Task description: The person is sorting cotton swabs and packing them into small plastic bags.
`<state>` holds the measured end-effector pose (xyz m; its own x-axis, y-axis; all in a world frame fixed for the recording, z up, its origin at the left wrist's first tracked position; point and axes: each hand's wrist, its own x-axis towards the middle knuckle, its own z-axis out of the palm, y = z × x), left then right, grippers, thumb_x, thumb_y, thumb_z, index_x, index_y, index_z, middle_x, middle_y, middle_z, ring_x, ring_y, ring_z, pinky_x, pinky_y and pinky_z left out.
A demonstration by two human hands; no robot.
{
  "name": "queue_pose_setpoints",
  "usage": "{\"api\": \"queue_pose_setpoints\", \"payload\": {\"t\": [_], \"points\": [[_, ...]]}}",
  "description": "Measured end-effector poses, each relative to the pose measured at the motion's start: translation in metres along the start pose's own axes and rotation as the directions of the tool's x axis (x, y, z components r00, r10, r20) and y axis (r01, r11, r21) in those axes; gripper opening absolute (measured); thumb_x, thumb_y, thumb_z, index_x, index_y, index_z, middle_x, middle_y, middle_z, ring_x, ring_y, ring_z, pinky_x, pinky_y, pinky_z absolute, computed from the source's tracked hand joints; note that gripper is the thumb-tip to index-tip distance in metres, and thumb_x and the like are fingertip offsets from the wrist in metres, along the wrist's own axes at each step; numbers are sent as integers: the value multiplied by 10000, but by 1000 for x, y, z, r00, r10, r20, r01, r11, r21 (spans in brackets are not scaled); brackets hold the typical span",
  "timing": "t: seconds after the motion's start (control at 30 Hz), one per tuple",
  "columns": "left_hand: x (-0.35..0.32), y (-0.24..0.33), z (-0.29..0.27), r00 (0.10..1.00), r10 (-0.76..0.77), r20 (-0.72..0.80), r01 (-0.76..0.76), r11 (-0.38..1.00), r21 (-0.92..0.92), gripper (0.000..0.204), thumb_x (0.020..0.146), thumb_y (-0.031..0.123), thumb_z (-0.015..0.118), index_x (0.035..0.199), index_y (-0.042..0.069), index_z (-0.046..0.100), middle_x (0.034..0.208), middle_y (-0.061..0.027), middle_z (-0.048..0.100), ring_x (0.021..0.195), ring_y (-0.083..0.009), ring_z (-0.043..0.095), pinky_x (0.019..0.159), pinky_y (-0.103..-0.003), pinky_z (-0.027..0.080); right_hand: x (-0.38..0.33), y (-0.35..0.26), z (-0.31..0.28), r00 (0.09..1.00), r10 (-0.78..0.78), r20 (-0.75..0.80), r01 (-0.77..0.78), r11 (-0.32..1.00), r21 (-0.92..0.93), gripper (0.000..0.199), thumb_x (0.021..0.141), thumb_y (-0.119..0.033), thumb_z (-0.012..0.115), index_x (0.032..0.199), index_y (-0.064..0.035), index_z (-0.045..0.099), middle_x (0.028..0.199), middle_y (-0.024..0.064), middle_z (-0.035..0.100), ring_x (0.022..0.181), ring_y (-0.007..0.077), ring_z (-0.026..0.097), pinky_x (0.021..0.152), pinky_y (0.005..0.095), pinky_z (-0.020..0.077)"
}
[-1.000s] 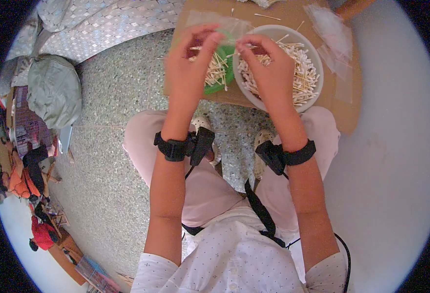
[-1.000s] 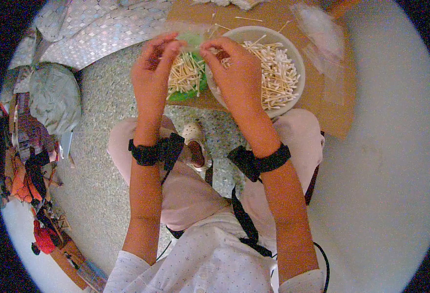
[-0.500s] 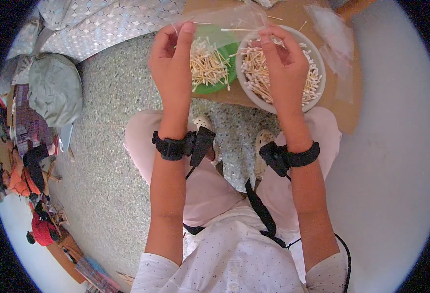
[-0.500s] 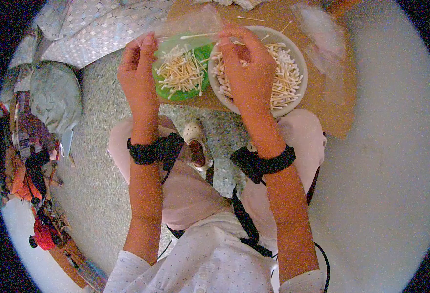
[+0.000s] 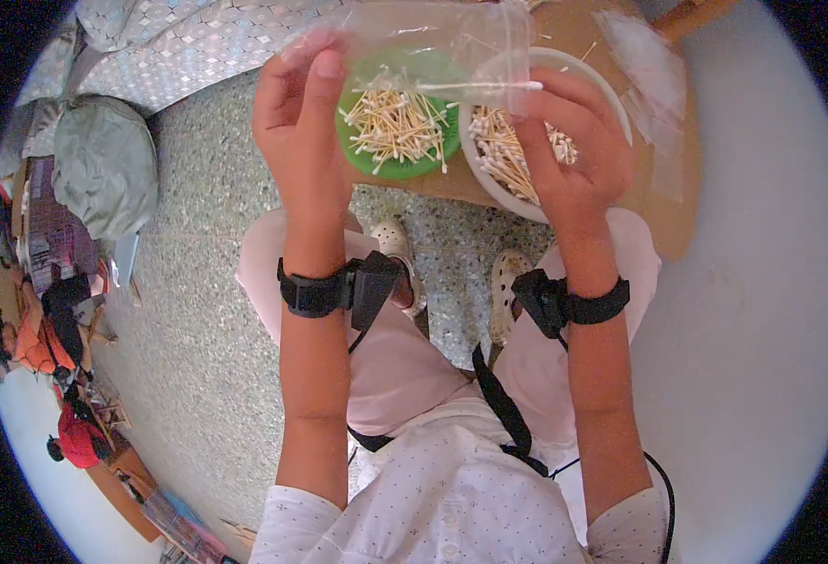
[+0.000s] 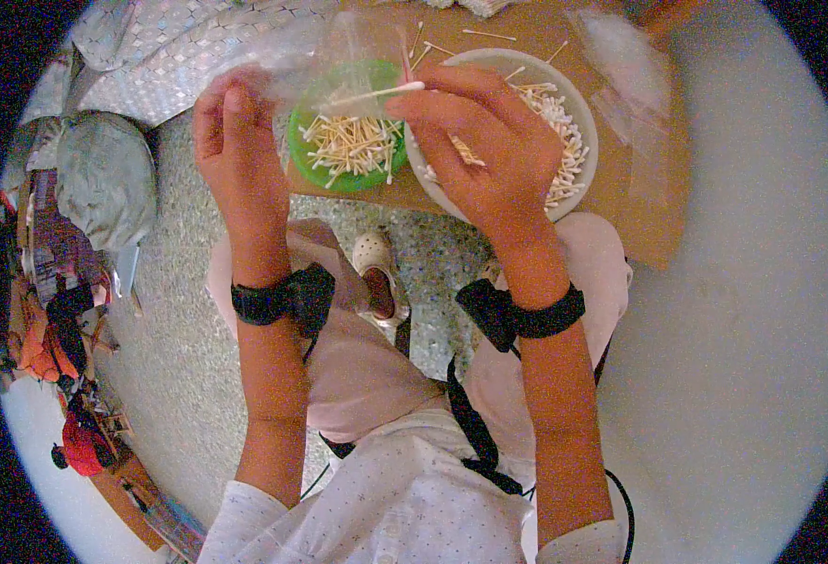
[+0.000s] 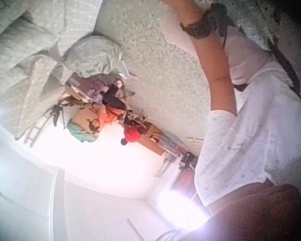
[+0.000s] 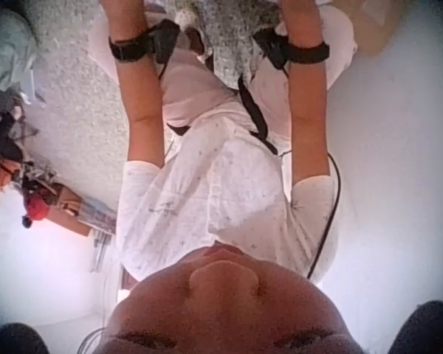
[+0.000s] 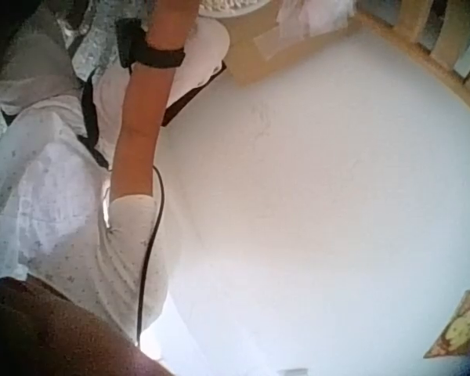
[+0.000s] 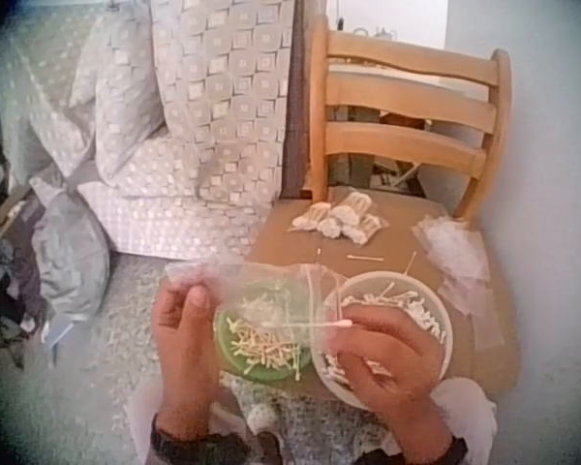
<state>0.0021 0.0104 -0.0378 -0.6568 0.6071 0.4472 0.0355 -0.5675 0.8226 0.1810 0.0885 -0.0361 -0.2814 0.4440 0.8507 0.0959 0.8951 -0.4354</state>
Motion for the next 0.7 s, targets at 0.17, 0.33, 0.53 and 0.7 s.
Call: {"api": "queue_pose_setpoints", "payload": {"t": [0.17,0.33,0.53,0.7], "points": [[2,1,-6,995,-102,-17,103,990,96,204,944,182,550,1089,40,572,1039,-60,604,938,-149,565,832,-290,467,2,-12,4,987,122,104,-133,985,109,164,737,-63,726,890,-84,672,953,81,672,730,188,650,660,282,529],[1,1,-4,991,-130,-12,131,986,105,201,945,186,550,1086,44,572,1025,-49,600,937,-138,559,798,-276,464,0,-6,7,893,449,-20,-429,866,259,105,802,-48,686,907,-48,675,941,73,681,708,121,639,644,242,519],[3,-1,-7,987,-159,-10,159,984,86,181,944,164,546,1084,52,571,1023,-36,600,917,-129,559,772,-278,466,-1,-9,9,867,497,23,-476,816,327,110,807,-28,680,916,-29,667,957,61,684,724,109,641,663,227,517],[6,-2,-8,983,-184,2,182,973,143,193,937,173,558,1088,54,571,1029,-31,596,914,-122,558,771,-275,461,-1,-6,11,868,497,3,-464,808,364,116,812,-27,674,926,-26,648,946,65,684,721,117,645,667,238,522]]}}
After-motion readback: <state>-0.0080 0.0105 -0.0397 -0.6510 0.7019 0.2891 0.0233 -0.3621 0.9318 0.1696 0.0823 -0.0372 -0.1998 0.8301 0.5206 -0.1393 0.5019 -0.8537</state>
